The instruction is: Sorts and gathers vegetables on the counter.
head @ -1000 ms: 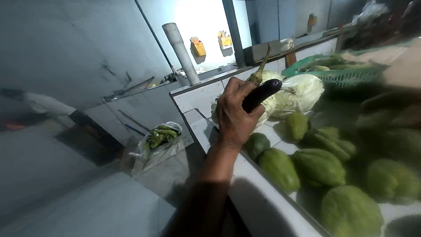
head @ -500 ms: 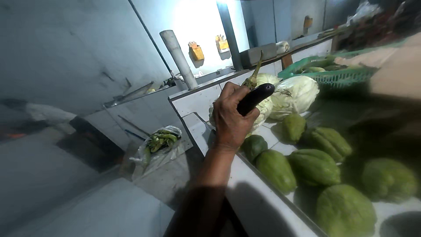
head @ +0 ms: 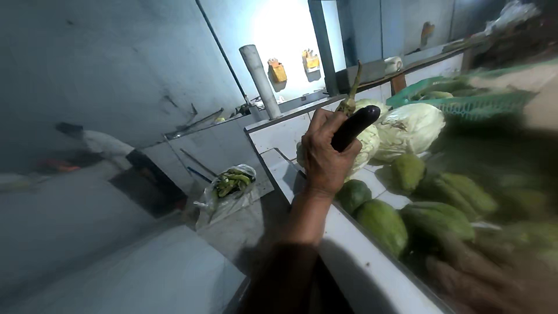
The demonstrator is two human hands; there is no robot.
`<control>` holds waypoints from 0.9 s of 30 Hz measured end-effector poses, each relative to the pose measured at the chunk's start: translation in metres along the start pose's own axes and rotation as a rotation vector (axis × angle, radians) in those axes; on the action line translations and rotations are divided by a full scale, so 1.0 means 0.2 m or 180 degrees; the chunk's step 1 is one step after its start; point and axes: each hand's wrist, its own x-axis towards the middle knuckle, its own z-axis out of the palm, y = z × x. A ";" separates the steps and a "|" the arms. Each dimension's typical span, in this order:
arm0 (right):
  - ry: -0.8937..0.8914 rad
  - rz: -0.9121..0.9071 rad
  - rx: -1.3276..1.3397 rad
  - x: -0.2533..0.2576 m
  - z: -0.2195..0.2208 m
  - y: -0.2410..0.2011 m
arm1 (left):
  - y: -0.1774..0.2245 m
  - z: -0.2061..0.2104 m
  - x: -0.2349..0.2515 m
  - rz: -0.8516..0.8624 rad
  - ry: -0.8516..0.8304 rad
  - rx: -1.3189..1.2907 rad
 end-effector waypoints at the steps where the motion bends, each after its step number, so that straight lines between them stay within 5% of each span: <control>1: 0.0045 -0.0080 -0.0347 0.00 0.04 -0.01 | 0.00 0.00 0.00 0.0005 -0.0016 0.0003; 6: 0.0355 0.0008 -0.0252 -0.01 0.06 0.04 | 0.00 0.00 0.00 -0.0018 -0.0061 0.0037; 14: 0.0956 0.1170 0.2601 -0.05 -0.06 0.07 | 0.00 0.00 0.00 -0.0025 -0.0076 0.0087; 17: 0.1608 0.1271 0.3538 -0.04 -0.04 0.18 | 0.00 0.00 0.00 -0.0016 -0.0069 0.0051; 23: 0.1936 0.1429 0.5093 -0.14 0.04 0.41 | 0.13 -0.09 0.00 -0.0394 -0.0543 0.0119; 27: 0.2108 0.1881 0.4272 -0.10 -0.01 0.32 | 0.14 -0.10 0.00 -0.0434 -0.0587 0.0096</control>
